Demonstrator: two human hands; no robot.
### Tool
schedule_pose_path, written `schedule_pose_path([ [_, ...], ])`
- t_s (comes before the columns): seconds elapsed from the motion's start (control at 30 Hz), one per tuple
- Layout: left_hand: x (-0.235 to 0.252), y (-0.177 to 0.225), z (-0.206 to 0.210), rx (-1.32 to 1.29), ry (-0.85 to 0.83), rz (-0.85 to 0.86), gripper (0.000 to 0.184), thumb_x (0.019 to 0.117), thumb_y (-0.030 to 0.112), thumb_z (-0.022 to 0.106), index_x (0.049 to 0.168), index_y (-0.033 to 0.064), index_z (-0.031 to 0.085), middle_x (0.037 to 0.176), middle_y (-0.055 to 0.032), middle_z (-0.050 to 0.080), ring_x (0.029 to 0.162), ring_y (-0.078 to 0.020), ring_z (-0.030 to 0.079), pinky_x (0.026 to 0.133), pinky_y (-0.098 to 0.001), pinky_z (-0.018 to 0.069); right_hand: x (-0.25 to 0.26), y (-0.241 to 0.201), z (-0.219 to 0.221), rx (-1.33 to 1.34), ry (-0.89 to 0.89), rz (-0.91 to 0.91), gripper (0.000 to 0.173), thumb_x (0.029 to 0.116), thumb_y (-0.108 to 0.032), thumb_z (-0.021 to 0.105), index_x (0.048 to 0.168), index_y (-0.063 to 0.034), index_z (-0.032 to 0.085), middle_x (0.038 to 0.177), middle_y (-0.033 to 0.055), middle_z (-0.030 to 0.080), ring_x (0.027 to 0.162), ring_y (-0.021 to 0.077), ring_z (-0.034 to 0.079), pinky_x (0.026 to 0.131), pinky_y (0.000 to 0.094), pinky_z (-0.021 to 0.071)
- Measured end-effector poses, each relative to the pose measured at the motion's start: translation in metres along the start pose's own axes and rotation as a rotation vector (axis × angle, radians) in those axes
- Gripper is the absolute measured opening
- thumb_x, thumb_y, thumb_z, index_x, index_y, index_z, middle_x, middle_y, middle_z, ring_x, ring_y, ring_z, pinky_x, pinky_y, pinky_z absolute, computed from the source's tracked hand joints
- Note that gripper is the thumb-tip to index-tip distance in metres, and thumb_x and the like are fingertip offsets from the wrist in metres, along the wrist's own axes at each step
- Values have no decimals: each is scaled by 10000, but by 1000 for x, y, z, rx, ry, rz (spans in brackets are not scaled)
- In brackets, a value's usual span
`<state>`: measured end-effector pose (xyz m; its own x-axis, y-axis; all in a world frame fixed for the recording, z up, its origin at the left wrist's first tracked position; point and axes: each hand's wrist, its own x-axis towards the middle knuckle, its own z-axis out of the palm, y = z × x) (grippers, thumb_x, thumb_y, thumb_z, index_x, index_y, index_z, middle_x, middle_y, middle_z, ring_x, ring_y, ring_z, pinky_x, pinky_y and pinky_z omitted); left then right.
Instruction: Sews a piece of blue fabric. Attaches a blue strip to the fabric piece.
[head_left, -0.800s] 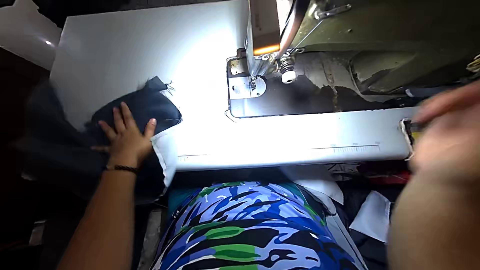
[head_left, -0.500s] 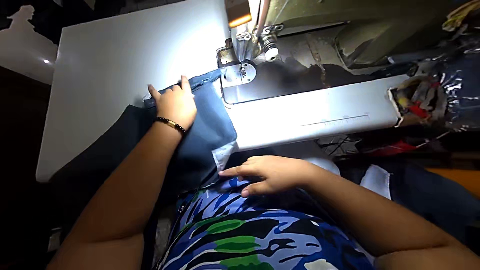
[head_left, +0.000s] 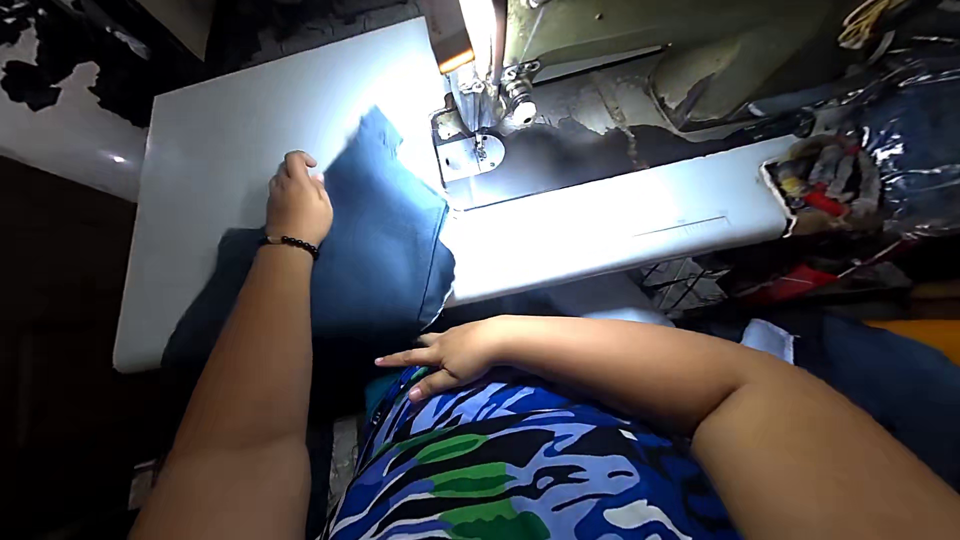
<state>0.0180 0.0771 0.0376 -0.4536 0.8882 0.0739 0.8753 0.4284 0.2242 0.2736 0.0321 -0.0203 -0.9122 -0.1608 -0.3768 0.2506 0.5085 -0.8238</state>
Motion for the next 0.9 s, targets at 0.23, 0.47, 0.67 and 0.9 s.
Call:
schedule_pose_path([
  [0.23, -8, -31, 36, -74, 197, 188, 310, 1044, 58, 459, 1213, 25, 716, 1265, -258, 642, 1225, -452, 583, 1039, -601, 433, 37, 15, -2, -69, 40, -36, 602, 1118, -322, 418, 1661, -184, 198, 1424, 308, 543, 1343, 459, 518, 1109, 624, 376],
  [0.47, -42, -47, 12, 82, -34, 680, 410, 1003, 291, 481, 1251, 57, 708, 1388, -186, 612, 1359, -418, 505, 1108, -671, 319, -82, 85, 43, -33, 761, -321, 310, 894, 8, 573, 1056, -99, 815, 864, 87, 773, 814, 183, 733, 788, 395, 584],
  [0.67, -85, 13, 46, -47, -97, 957, 668, 974, 586, 427, 1426, 129, 608, 1388, -189, 615, 1401, -393, 482, 1153, -603, 341, -192, 96, 91, 494, 1170, 3, 260, 943, -170, 571, 784, -276, 748, 811, -208, 708, 800, -102, 638, 763, 126, 537],
  [0.9, -102, 121, 76, -76, -157, 736, 761, 1049, 599, 310, 1604, 80, 346, 1614, -188, 403, 1543, -358, 287, 1215, -571, 234, -319, 89, -19, 95, 977, 388, 291, 880, -79, 398, 690, -224, 564, 700, -113, 593, 631, -13, 552, 554, 180, 458],
])
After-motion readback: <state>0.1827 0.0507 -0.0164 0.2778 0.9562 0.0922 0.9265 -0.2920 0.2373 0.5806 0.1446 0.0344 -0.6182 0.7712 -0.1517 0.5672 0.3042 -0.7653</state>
